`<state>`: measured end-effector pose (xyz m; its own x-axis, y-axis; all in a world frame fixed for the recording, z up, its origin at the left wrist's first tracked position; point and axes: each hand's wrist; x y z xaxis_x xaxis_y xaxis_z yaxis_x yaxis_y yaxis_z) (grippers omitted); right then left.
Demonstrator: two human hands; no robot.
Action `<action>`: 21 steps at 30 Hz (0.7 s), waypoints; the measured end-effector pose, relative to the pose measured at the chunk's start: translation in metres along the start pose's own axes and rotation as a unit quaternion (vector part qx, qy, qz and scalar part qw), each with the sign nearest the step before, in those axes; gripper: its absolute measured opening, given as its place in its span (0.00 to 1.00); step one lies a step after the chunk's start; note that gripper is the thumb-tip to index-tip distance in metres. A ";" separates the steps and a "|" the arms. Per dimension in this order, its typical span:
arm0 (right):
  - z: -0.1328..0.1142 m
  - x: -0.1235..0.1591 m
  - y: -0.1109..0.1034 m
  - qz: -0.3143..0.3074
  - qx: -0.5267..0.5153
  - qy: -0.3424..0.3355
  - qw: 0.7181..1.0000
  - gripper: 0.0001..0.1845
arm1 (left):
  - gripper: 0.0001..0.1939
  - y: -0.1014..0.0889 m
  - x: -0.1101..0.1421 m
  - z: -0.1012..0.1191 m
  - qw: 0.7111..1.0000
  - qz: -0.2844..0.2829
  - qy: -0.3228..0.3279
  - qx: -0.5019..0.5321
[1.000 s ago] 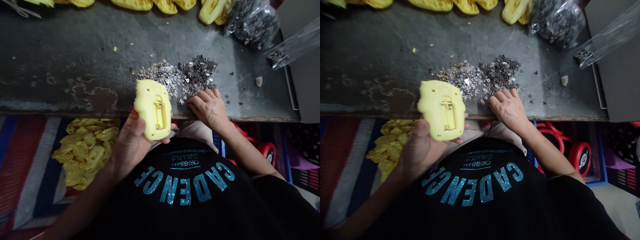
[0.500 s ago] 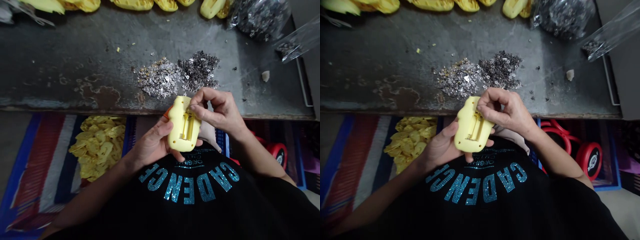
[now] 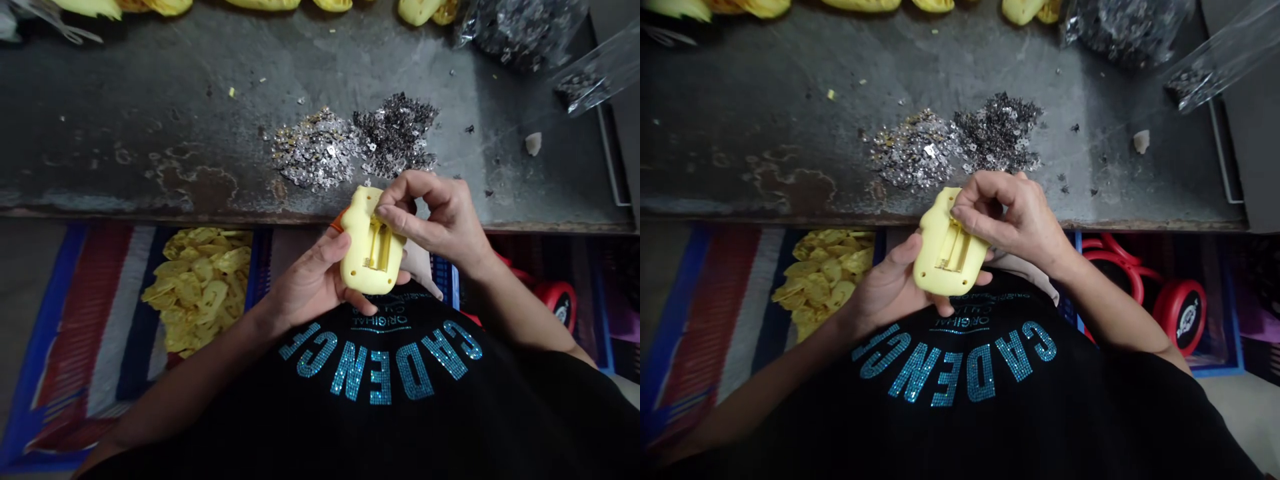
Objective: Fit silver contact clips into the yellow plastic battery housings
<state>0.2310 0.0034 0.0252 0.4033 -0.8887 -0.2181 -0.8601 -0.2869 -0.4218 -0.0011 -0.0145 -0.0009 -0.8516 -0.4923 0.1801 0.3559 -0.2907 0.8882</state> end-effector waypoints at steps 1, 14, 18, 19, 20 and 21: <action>0.001 0.001 0.000 0.001 0.015 -0.004 1.000 0.19 | 0.46 0.000 0.000 0.000 1.000 0.001 0.001 0.002; -0.006 0.010 0.010 0.067 0.269 -0.080 0.957 0.10 | 0.40 0.003 -0.003 -0.001 1.000 -0.005 0.024 -0.009; -0.007 0.013 0.010 0.068 0.297 -0.081 0.949 0.10 | 0.39 0.002 -0.003 -0.002 1.000 -0.001 0.027 -0.007; -0.008 0.014 0.008 0.066 0.302 -0.085 0.947 0.09 | 0.39 0.001 -0.003 -0.002 1.000 0.000 0.026 -0.001; -0.009 0.015 0.005 0.065 0.305 -0.088 0.946 0.08 | 0.39 0.000 -0.003 -0.002 1.000 0.000 0.025 0.006; -0.010 0.017 0.002 0.065 0.305 -0.092 0.946 0.07 | 0.39 -0.001 -0.003 -0.002 1.000 -0.003 0.023 0.012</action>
Point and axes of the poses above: each hand's wrist, its own x-axis away from the middle knuckle, its own y-axis out of the palm, z = x × y, and after that the axes turned 9 degrees about -z, right-handed
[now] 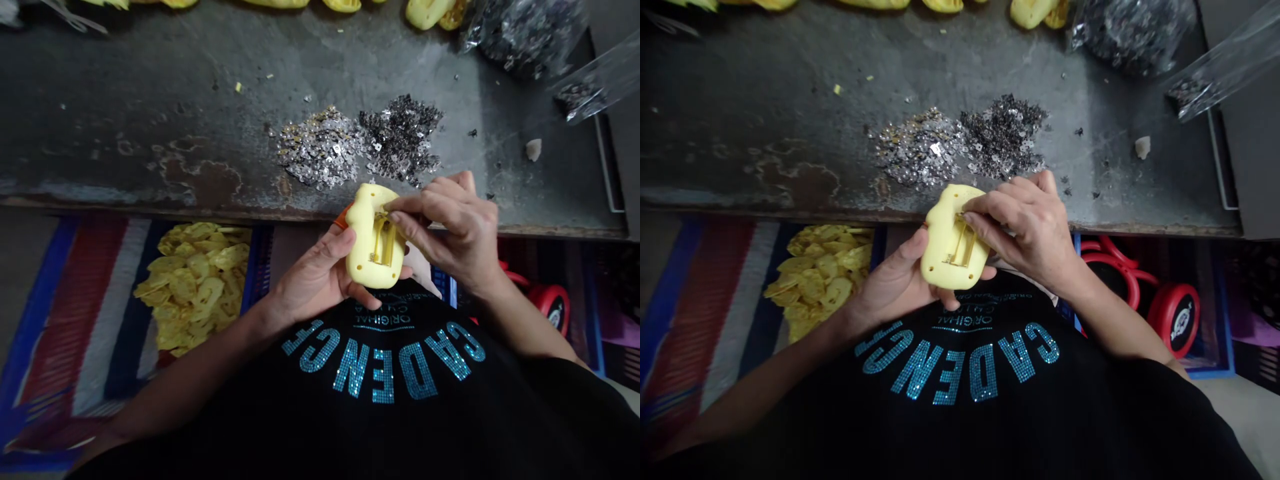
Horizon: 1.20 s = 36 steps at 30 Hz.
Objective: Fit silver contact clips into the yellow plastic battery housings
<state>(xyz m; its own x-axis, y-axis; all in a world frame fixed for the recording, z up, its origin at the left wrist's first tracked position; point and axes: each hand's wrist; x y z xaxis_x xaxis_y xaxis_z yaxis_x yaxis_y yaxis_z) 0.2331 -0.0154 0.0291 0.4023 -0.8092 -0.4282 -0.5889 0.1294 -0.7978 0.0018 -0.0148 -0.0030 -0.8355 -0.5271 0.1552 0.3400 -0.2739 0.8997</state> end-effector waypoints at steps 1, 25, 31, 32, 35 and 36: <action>0.001 0.001 -0.003 0.002 0.000 -0.001 1.000 0.07 | 0.39 -0.001 0.000 0.000 1.000 -0.004 -0.003 0.005; 0.010 0.018 -0.001 -0.024 0.005 -0.048 0.999 0.10 | 0.45 0.002 0.003 -0.007 0.999 0.012 0.007 -0.032; 0.013 0.003 -0.017 -0.033 -0.145 0.020 0.989 0.11 | 0.53 0.006 0.004 -0.005 0.998 0.008 -0.004 -0.061; 0.016 0.000 -0.018 -0.052 -0.174 0.032 0.983 0.15 | 0.54 0.008 0.004 -0.005 0.997 0.014 0.001 -0.075; 0.025 -0.007 -0.017 -0.128 -0.206 0.045 0.969 0.30 | 0.54 0.014 0.004 -0.007 0.990 0.048 0.031 -0.130; 0.026 -0.009 -0.016 -0.144 -0.204 0.044 0.967 0.31 | 0.53 0.016 0.004 -0.008 0.986 0.062 0.041 -0.149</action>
<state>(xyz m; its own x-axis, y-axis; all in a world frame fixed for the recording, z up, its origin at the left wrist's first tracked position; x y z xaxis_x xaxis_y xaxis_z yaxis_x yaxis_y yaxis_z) 0.2576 0.0047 0.0343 0.5406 -0.8256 -0.1620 -0.6966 -0.3313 -0.6364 0.0074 -0.0273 0.0092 -0.7460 -0.6315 0.2112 0.5590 -0.4216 0.7140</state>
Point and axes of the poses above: each hand's wrist, its own x-axis away from the middle knuckle, its own y-axis out of the palm, z = x × y, and after that the axes turned 9 degrees about -z, right-handed
